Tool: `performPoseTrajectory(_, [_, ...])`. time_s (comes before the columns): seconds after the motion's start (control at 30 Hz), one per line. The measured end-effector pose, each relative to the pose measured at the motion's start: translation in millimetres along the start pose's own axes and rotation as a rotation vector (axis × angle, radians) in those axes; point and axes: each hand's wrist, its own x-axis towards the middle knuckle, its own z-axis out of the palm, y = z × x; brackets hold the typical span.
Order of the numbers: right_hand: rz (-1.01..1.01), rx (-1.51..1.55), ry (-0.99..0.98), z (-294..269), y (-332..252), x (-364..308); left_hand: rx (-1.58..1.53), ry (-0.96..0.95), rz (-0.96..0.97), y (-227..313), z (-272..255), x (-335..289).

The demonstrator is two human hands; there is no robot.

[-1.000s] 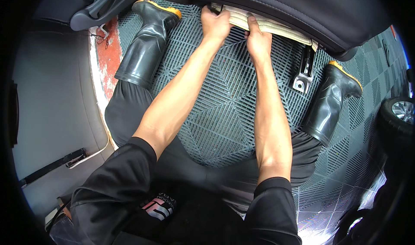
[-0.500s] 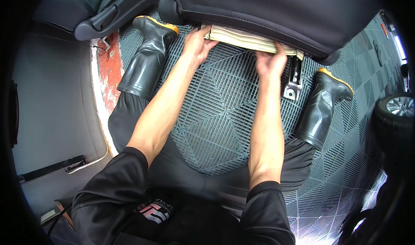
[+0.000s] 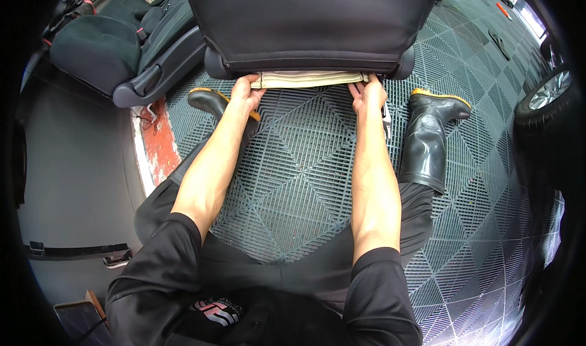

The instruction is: The person installs a leather cover onto a car seat by sliding it over the backrest, reaching inside to smooth the fabric, and securing the bottom flap to the seat frame by hand.

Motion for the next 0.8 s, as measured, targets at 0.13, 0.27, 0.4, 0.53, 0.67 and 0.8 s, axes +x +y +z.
performPoseTrajectory(0.13, [-0.117, -0.097, 0.005, -15, 2, 18, -0.202, -0.097, 0.042, -24, 12, -18])
performPoseTrajectory(0.27, [-0.090, 0.004, -0.075, -21, 1, 26, -0.173, -0.166, 0.006, -20, 15, -24])
performPoseTrajectory(0.4, [-0.043, -0.039, -0.032, -4, 8, 13, 0.072, -0.132, 0.044, -14, 6, -26])
performPoseTrajectory(0.53, [0.055, -0.094, -0.155, -20, 8, 19, 0.052, -0.081, -0.027, -19, 14, -36])
performPoseTrajectory(0.67, [0.180, -0.047, -0.266, -12, 24, 3, -0.114, -0.042, -0.040, -33, 24, -35])
performPoseTrajectory(0.8, [0.126, -0.346, -0.249, -1, 37, -9, 0.117, 0.037, 0.047, -33, 26, -42])
